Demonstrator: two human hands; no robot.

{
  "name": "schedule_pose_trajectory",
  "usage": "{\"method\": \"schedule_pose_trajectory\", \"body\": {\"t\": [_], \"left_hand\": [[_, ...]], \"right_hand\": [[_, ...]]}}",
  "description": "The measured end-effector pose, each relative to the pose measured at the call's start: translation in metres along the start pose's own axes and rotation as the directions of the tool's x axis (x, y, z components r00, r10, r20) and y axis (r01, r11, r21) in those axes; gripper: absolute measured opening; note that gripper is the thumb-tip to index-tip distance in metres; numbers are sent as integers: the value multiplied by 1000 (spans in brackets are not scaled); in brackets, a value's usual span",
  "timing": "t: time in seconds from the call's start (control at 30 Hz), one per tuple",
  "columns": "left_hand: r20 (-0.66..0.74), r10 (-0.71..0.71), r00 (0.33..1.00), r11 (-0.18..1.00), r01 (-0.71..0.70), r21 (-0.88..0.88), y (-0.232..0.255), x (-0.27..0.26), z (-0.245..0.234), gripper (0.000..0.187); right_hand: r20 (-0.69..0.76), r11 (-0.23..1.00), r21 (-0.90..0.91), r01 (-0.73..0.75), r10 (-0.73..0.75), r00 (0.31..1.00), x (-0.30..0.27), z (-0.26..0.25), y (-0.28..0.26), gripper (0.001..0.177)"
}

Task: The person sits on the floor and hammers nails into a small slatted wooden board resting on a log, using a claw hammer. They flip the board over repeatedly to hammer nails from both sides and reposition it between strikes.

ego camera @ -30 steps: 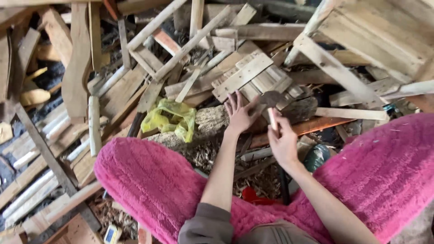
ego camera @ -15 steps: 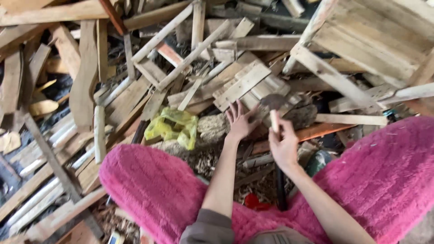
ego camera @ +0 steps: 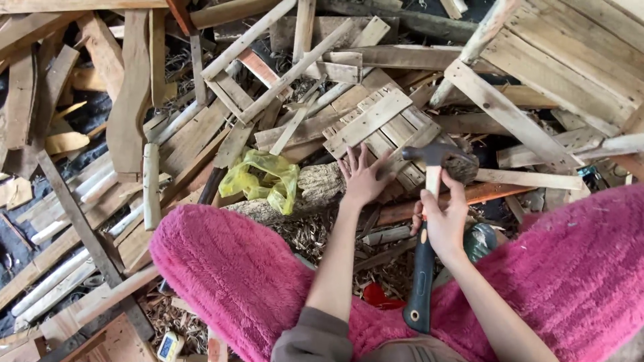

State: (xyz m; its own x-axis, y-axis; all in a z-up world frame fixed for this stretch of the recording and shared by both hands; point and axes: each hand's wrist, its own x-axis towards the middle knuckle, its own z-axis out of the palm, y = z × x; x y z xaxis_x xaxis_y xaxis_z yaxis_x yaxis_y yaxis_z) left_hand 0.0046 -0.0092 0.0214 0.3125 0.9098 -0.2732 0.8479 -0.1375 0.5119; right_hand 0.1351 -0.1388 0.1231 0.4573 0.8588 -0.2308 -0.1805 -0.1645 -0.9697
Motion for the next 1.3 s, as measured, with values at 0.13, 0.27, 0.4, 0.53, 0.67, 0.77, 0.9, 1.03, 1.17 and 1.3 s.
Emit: {"method": "schedule_pose_trajectory", "body": {"t": [0.13, 0.27, 0.4, 0.53, 0.67, 0.77, 0.9, 1.03, 1.17, 1.3], "left_hand": [[4, -29, 1000, 999, 29, 44, 2, 0, 12, 54], [52, -35, 998, 999, 36, -14, 1, 1, 12, 58], [71, -56, 996, 998, 59, -27, 1, 3, 7, 57], [63, -59, 996, 995, 64, -81, -6, 1, 4, 54], [32, -58, 998, 986, 62, -153, -8, -1, 6, 52], [-11, -46, 999, 985, 43, -165, -2, -7, -2, 51], [-33, -51, 998, 991, 46, -127, -3, -3, 4, 51], [-98, -31, 995, 999, 28, -34, 0, -5, 6, 49], [-145, -57, 988, 998, 52, -35, 7, -10, 14, 48], [-142, -68, 988, 994, 55, -91, -2, -3, 22, 49]], "right_hand": [[-65, 999, 33, -26, 28, 997, 2, -7, 10, 56], [-129, 997, 23, -70, 72, 989, 7, -4, 14, 53], [-238, 980, 187, -72, 117, 964, -11, 29, 25, 52], [-374, 965, 260, 43, 60, 925, -24, 53, 23, 42], [-367, 967, 255, -2, 99, 925, -25, 54, 25, 43], [-355, 967, 249, -49, 139, 925, -23, 53, 33, 45], [-326, 961, 263, -84, 170, 930, -14, 40, 38, 47], [-308, 956, 258, -138, 217, 926, -4, 29, 23, 43], [-241, 952, 260, -163, 227, 944, 12, 11, 34, 44], [-198, 950, 255, -182, 236, 951, 8, 17, 29, 45]]}}
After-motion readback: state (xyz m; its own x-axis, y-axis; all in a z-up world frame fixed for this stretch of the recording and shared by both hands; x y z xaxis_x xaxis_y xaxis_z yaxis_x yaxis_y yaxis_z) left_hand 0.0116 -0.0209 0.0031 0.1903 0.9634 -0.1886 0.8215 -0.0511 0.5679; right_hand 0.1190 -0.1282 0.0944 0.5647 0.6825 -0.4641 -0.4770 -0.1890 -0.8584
